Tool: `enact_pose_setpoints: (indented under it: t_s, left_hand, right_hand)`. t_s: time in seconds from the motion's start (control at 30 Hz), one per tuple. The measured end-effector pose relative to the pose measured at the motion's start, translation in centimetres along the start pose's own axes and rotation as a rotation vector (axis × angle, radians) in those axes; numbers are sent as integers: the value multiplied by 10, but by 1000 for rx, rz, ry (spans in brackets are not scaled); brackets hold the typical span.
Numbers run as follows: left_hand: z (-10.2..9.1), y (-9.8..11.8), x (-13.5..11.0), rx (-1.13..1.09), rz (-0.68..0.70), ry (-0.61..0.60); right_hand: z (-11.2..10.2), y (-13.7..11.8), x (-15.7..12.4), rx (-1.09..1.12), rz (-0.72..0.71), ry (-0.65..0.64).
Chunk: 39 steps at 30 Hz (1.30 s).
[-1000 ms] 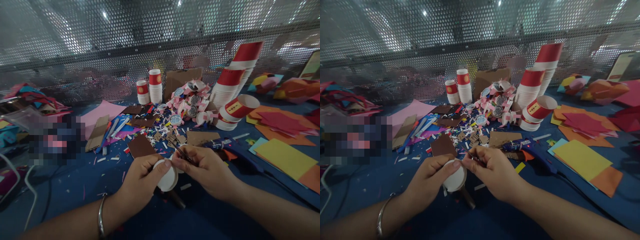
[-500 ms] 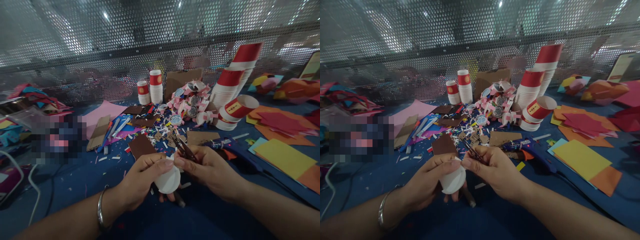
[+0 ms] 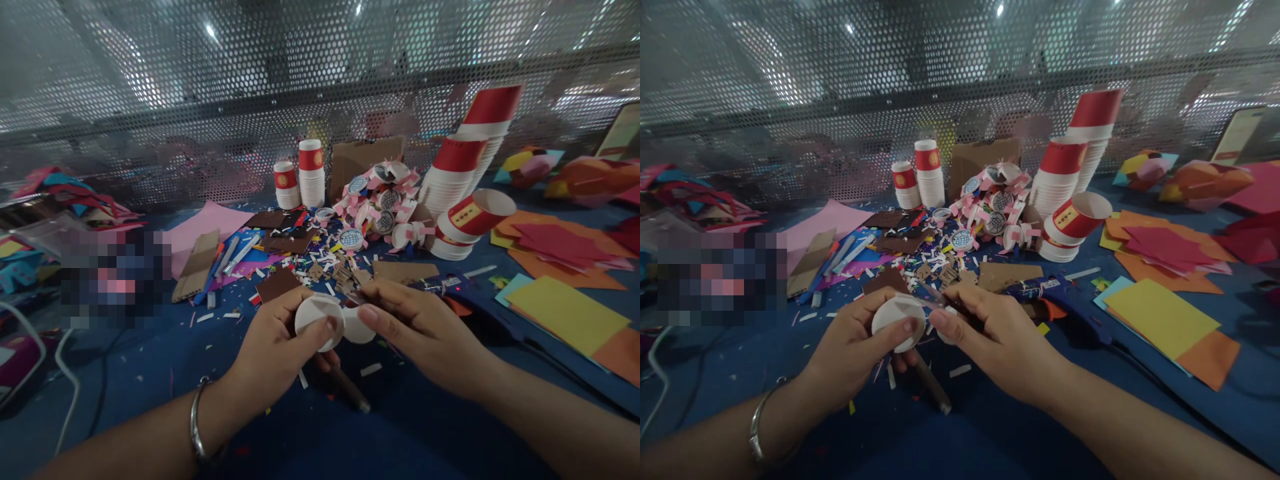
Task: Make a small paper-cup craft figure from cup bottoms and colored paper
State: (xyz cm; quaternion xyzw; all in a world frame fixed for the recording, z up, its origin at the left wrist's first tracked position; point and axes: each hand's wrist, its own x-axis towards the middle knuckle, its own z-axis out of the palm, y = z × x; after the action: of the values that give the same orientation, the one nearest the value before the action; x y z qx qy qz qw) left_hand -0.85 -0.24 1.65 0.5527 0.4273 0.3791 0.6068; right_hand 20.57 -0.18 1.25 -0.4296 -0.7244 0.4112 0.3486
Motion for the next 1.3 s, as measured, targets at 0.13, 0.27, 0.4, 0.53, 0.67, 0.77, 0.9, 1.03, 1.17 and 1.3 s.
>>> enact_pose_setpoints:
  t_s: [0.13,0.27,0.4,0.53,0.67,0.77,0.9,1.03,1.17,1.3]
  left_hand:
    - [1,-1,-1,-12,-6,34]
    - [1,-1,0,-5,-20,17]
    - [0,-2,1,20,-4,-16]
    - [-1,-3,-1,45,21,-15]
    - [-1,-3,-1,76,34,-28]
    - [0,-3,-1,92,43,-30]
    - [1,-3,-2,113,45,-30]
    - [1,-3,-4,116,38,-33]
    - [1,-3,-5,124,21,-49]
    - [2,-2,-4,99,21,-60]
  right_hand:
    - [2,0,2,-121,-39,-48]
    - [2,0,2,-166,-72,-56]
    - [1,1,2,-167,-71,-54]
    - [0,2,3,-148,-43,-49]
    - [-1,3,2,-123,-42,-60]
    - [-1,3,1,-128,-43,-78]
    - [-2,3,1,-140,-52,-104]
    - [-3,2,1,-165,-63,-100]
    - [-5,0,2,-187,-58,-107]
    - [-6,0,1,-172,-52,-104]
